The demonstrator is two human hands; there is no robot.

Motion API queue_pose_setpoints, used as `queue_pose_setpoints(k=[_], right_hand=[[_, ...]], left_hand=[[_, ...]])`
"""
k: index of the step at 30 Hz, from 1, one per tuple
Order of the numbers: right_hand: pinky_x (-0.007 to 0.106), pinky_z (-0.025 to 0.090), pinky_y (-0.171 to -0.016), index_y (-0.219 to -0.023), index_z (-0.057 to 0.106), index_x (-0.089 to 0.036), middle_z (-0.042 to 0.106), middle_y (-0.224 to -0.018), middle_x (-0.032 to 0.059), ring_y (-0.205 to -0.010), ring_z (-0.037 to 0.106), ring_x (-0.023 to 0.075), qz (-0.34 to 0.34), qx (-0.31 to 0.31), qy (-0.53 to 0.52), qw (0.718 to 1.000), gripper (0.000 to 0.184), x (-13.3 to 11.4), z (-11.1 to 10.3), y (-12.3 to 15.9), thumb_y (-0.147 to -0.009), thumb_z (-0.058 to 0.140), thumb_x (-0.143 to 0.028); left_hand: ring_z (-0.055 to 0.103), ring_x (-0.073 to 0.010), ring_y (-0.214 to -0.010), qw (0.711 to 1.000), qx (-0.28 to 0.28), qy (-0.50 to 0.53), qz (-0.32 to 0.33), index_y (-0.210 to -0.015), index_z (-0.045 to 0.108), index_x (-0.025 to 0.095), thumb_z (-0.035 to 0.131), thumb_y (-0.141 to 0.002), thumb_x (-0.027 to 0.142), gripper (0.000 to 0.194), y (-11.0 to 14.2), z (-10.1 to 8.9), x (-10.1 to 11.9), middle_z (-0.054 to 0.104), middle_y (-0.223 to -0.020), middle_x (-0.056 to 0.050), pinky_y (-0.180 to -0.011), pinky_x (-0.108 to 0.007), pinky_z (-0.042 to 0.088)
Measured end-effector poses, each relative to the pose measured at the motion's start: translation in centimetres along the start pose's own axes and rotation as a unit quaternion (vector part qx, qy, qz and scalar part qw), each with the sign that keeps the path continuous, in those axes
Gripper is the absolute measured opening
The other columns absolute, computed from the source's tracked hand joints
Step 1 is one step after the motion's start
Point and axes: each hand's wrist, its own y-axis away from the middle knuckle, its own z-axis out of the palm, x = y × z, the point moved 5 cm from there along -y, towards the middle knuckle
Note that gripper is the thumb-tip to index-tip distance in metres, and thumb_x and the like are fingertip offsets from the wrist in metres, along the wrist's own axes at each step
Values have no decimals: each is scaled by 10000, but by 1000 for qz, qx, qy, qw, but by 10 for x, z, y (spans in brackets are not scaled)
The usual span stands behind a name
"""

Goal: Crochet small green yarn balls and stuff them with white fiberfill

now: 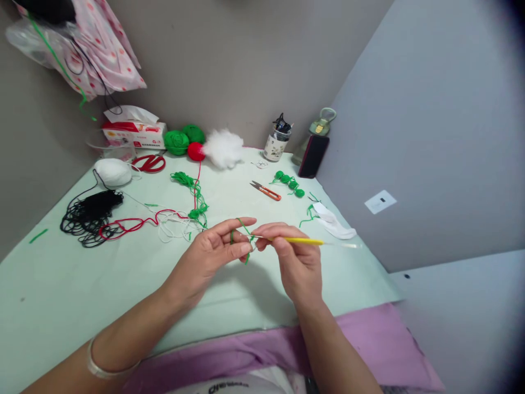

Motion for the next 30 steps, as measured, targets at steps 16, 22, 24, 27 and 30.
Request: queue_pose_setpoints(k=[16, 22, 24, 27, 30], right_hand=[[318, 602, -835, -1229, 704, -226, 705, -1118, 102, -1021, 701, 207, -322, -63, 439, 836, 369, -25, 16, 23, -931, 611, -28], [337, 585, -683, -1073, 736, -242, 697, -930, 52, -782, 677, 172, -105, 12, 116, 988, 238, -17, -5, 6, -1014, 522, -155], [322, 577, -618, -1015, 739, -246, 682, -891, 38, -680, 651, 148, -51, 19, 38, 998, 240, -11, -6, 3, -1033, 503, -206], [334, 599, -684, -1077, 749, -273, 696, -965, 53, -780, 684, 168, -86, 3, 153, 984, 229, -9, 0, 7, -1012, 547, -188], [358, 605, -792, -1234, 722, -319, 704, -1101, 77, -970, 697, 211, -221, -14, 354, 909, 348, -14, 11, 18, -977, 586, -129]], left_hand=[[592, -108, -742, 992, 7, 112, -64, -1194, 742, 201, 852, -796, 296, 423, 4, 3, -4, 677, -786, 3, -756, -231, 492], [570, -88, -708, 996, 25, 70, -45, -1166, 752, 203, 841, -811, 263, 371, 4, -2, 0, 626, -757, 29, -706, -204, 465], [574, -87, -720, 999, 37, 37, -6, -1154, 755, 224, 836, -817, 254, 348, 5, -3, 1, 627, -752, 42, -723, -203, 459], [596, -94, -772, 998, 38, 2, 41, -1215, 732, 265, 835, -825, 245, 405, 6, 0, -1, 663, -775, 47, -780, -208, 458], [610, -104, -808, 999, 32, 22, 30, -1288, 700, 276, 828, -838, 275, 468, 6, 2, -6, 684, -801, 35, -795, -215, 464]])
